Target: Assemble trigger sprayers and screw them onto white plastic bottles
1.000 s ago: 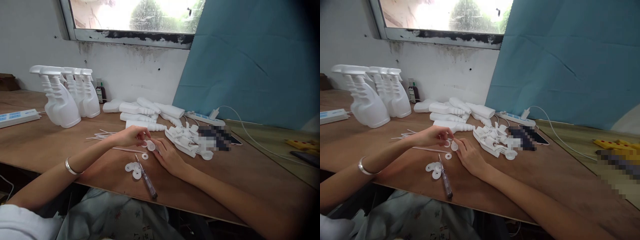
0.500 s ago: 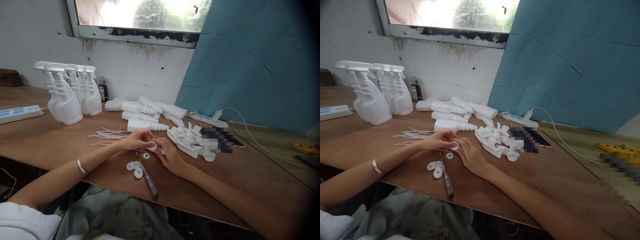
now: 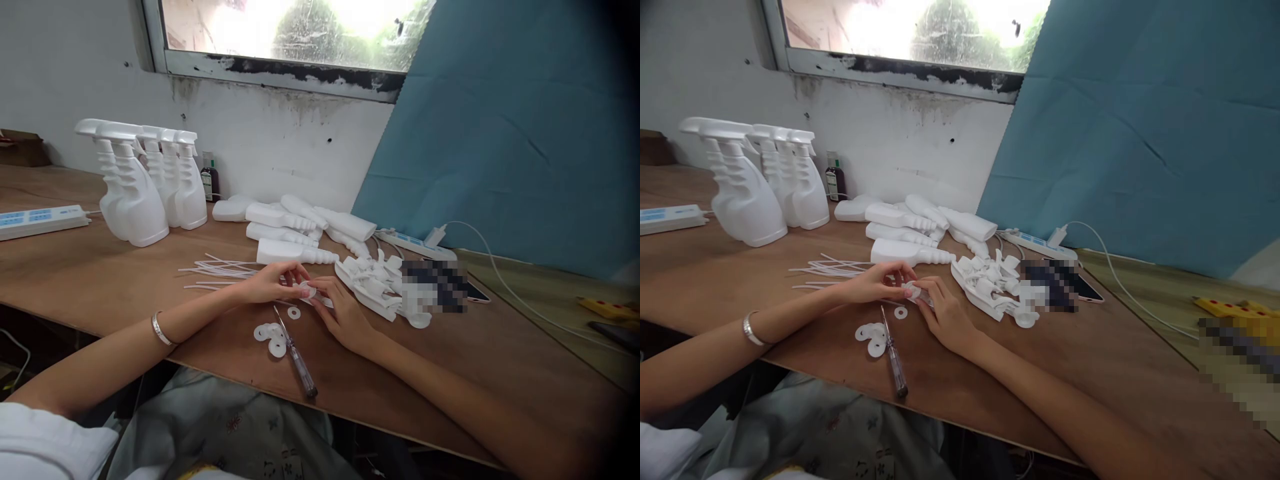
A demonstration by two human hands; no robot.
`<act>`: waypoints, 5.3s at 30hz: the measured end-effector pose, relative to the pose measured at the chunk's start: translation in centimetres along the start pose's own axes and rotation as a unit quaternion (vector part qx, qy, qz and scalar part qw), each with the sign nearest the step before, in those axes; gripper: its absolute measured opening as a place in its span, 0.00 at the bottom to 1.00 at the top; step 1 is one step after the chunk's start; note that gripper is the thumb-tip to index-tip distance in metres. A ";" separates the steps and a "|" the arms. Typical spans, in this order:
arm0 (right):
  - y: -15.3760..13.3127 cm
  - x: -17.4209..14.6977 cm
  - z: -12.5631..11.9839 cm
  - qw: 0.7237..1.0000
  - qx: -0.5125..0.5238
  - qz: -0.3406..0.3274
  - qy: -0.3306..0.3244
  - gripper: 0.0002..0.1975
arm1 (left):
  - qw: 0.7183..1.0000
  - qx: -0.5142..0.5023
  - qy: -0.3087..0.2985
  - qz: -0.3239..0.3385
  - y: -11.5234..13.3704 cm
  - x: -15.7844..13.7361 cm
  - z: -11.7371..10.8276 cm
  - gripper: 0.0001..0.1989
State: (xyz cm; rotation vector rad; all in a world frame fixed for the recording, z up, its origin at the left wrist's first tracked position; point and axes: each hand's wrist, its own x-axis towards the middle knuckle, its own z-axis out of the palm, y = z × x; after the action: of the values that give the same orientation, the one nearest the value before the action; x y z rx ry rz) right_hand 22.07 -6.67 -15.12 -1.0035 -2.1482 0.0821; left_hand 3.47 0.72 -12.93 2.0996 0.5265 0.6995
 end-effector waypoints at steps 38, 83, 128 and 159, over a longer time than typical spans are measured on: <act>0.5 0.8 -0.3 0.998 -0.058 -0.021 -0.016 0.05 | 0.855 0.448 0.027 0.261 -0.4 0.1 -0.4 0.12; 1.7 -0.2 0.4 0.998 -0.064 -0.004 0.022 0.13 | 0.869 0.438 0.018 0.230 0.0 -0.3 0.1 0.14; 1.5 -0.1 0.4 0.991 -0.118 0.058 -0.001 0.15 | 0.973 0.229 0.038 0.016 2.0 -0.6 -6.3 0.06; 1.3 -0.1 0.4 0.990 -0.123 0.063 -0.002 0.14 | 0.964 -0.045 0.228 0.125 3.5 -0.8 -7.3 0.12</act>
State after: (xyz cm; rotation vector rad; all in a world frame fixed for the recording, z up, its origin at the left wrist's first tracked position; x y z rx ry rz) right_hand 22.66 -5.75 -15.86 -1.2809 -2.1319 -0.1241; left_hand -1.44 2.59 -6.68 1.9379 0.4683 1.3466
